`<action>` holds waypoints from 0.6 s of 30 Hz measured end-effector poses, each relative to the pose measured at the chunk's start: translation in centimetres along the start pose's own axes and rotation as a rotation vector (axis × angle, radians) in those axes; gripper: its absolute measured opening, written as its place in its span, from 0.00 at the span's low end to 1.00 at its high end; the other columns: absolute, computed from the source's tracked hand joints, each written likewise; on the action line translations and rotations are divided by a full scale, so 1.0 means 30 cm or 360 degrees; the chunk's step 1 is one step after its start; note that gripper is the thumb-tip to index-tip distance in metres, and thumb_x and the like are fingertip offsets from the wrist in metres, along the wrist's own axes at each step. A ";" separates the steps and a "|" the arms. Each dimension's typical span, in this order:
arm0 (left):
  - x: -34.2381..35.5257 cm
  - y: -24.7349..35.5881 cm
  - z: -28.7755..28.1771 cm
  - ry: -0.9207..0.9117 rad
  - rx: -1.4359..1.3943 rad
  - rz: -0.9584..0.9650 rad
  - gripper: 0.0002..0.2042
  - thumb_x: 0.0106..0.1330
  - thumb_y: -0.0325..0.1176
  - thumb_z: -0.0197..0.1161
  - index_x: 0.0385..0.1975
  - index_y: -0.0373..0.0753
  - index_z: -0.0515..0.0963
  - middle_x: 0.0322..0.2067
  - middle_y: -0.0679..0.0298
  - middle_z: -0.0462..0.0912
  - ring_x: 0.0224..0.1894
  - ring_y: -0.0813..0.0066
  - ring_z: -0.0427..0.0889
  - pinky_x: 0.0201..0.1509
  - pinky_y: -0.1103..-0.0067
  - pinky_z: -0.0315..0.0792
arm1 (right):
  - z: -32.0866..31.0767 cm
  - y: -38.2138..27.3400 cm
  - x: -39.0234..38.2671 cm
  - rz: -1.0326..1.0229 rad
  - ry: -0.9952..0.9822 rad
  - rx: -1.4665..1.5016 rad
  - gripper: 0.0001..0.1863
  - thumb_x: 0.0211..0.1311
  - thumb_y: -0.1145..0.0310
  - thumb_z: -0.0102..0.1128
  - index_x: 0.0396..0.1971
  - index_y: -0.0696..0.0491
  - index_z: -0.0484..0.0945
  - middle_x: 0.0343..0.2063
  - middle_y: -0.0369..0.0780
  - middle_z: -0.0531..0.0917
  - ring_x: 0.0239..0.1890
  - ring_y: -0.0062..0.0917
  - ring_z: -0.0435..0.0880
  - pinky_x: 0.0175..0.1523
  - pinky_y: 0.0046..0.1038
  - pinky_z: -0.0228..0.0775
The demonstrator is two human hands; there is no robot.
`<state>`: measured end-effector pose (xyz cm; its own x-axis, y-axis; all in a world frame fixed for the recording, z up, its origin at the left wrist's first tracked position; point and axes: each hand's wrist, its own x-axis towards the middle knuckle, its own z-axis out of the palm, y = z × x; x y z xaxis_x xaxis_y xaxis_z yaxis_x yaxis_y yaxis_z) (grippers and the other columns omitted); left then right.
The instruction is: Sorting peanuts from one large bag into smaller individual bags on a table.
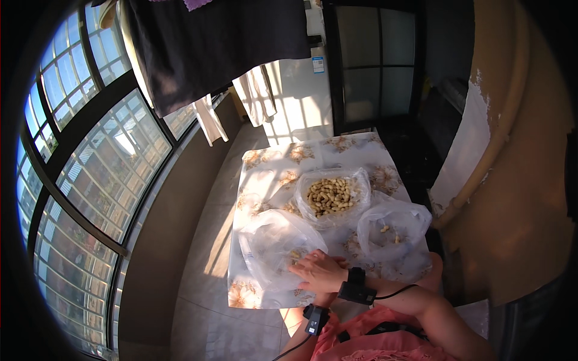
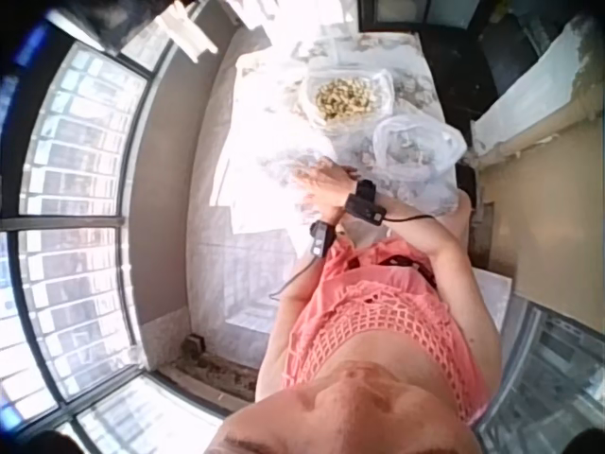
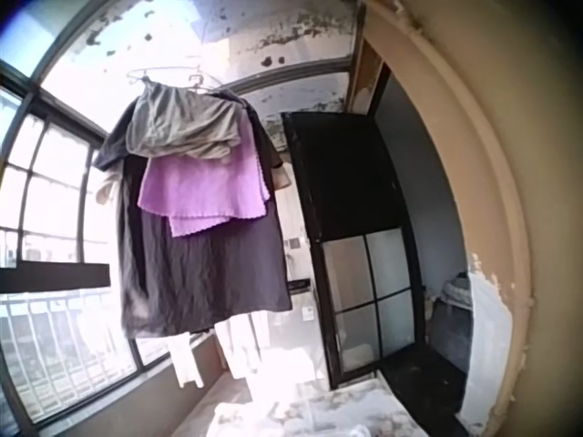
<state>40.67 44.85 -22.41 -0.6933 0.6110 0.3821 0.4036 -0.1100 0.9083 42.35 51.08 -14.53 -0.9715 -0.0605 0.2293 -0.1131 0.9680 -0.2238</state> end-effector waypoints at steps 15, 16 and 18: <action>0.007 0.018 -0.001 -0.0126 0.0018 -0.0051 0.10 0.69 0.30 0.60 0.47 0.35 0.78 0.37 0.55 0.84 0.41 0.64 0.83 0.45 0.71 0.75 | -0.019 0.016 -0.037 0.0106 -0.0070 -0.0130 0.21 0.42 0.55 0.73 0.35 0.51 0.83 0.37 0.37 0.81 0.47 0.31 0.78 0.55 0.36 0.66; 0.010 0.019 0.000 -0.0137 0.0021 -0.0053 0.10 0.69 0.30 0.60 0.46 0.34 0.78 0.37 0.55 0.84 0.40 0.64 0.83 0.45 0.71 0.75 | -0.028 0.017 -0.041 0.0109 -0.0069 -0.0131 0.21 0.42 0.55 0.73 0.35 0.51 0.83 0.37 0.37 0.81 0.47 0.31 0.78 0.55 0.36 0.66; 0.011 0.016 -0.011 -0.0145 0.0033 -0.0069 0.10 0.69 0.30 0.59 0.46 0.34 0.78 0.37 0.56 0.84 0.40 0.65 0.83 0.45 0.71 0.75 | -0.067 0.011 -0.052 -0.0013 0.0293 0.0160 0.27 0.49 0.53 0.72 0.46 0.52 0.78 0.44 0.38 0.79 0.50 0.34 0.77 0.56 0.38 0.67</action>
<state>40.43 44.75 -21.79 -0.6539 0.6835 0.3245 0.3871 -0.0663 0.9197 44.25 51.97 -13.07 -0.9169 -0.0135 0.3989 -0.1497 0.9381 -0.3125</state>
